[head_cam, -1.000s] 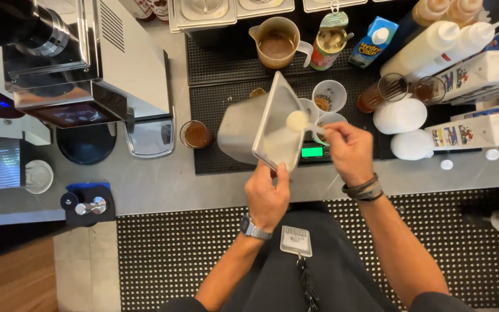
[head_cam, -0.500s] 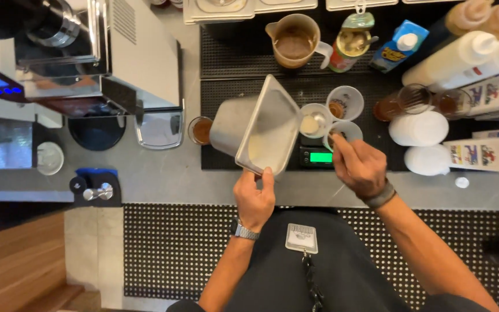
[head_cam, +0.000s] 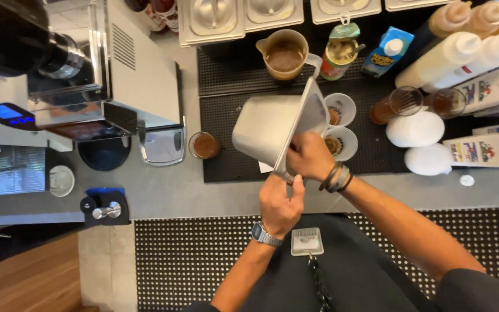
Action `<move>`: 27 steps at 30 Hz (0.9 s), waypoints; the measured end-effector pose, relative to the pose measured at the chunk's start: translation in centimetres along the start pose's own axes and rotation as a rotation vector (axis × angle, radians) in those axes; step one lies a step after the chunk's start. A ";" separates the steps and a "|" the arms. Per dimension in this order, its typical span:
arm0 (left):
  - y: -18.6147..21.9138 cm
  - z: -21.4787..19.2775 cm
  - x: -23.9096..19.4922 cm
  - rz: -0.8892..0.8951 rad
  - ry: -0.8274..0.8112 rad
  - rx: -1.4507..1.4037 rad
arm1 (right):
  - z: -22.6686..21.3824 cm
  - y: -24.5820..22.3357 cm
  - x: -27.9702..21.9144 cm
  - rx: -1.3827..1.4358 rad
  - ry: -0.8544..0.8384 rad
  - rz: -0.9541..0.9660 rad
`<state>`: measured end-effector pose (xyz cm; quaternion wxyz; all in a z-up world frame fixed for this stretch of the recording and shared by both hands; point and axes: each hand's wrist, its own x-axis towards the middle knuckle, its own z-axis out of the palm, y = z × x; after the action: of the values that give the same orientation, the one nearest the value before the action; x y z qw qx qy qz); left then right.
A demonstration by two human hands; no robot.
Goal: The person scoops a white substance into two cups, adds a yellow liquid, and pours a brown liquid from a pitcher. They then use a handheld frother to mix the contents of both cups and finally add ice from a bin.
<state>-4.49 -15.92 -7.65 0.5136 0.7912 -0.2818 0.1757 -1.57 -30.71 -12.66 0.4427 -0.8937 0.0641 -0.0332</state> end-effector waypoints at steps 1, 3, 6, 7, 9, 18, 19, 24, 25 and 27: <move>0.1 0.3 -0.1 0.020 -0.018 0.001 | 0.1 1.1 -0.2 0.135 0.026 0.098; 0.8 0.0 0.5 -0.025 -0.033 -0.034 | -3.5 -2.8 -1.1 0.136 0.070 0.124; 1.6 0.1 1.5 -0.094 -0.045 -0.078 | -6.3 -4.0 -2.3 0.135 0.196 0.211; 1.9 0.3 1.7 -0.120 -0.040 -0.085 | -6.7 -3.5 -2.8 0.135 0.275 0.270; 2.0 0.6 2.2 -0.130 -0.061 -0.110 | -6.8 -1.9 -3.1 0.143 0.308 0.281; 2.2 2.4 5.7 -0.188 -0.085 -0.125 | -10.4 0.0 -3.4 0.209 0.523 0.201; 1.9 2.5 6.0 -0.210 -0.087 -0.146 | -11.1 0.2 -3.6 0.220 0.552 0.194; -0.1 2.1 6.3 -0.199 -0.060 -0.088 | -10.9 4.8 -4.9 -0.022 0.612 0.052; -0.4 1.8 6.3 -0.201 -0.049 -0.068 | -10.1 6.0 -4.9 -0.138 0.623 -0.059; -0.6 1.2 6.0 -0.205 -0.023 -0.094 | -8.7 8.7 -4.5 -0.480 0.574 -0.244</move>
<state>0.59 -18.41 -5.18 0.5623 0.7927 -0.2132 0.0997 -7.79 -42.13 -14.33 0.1781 -0.9273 0.0846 -0.3183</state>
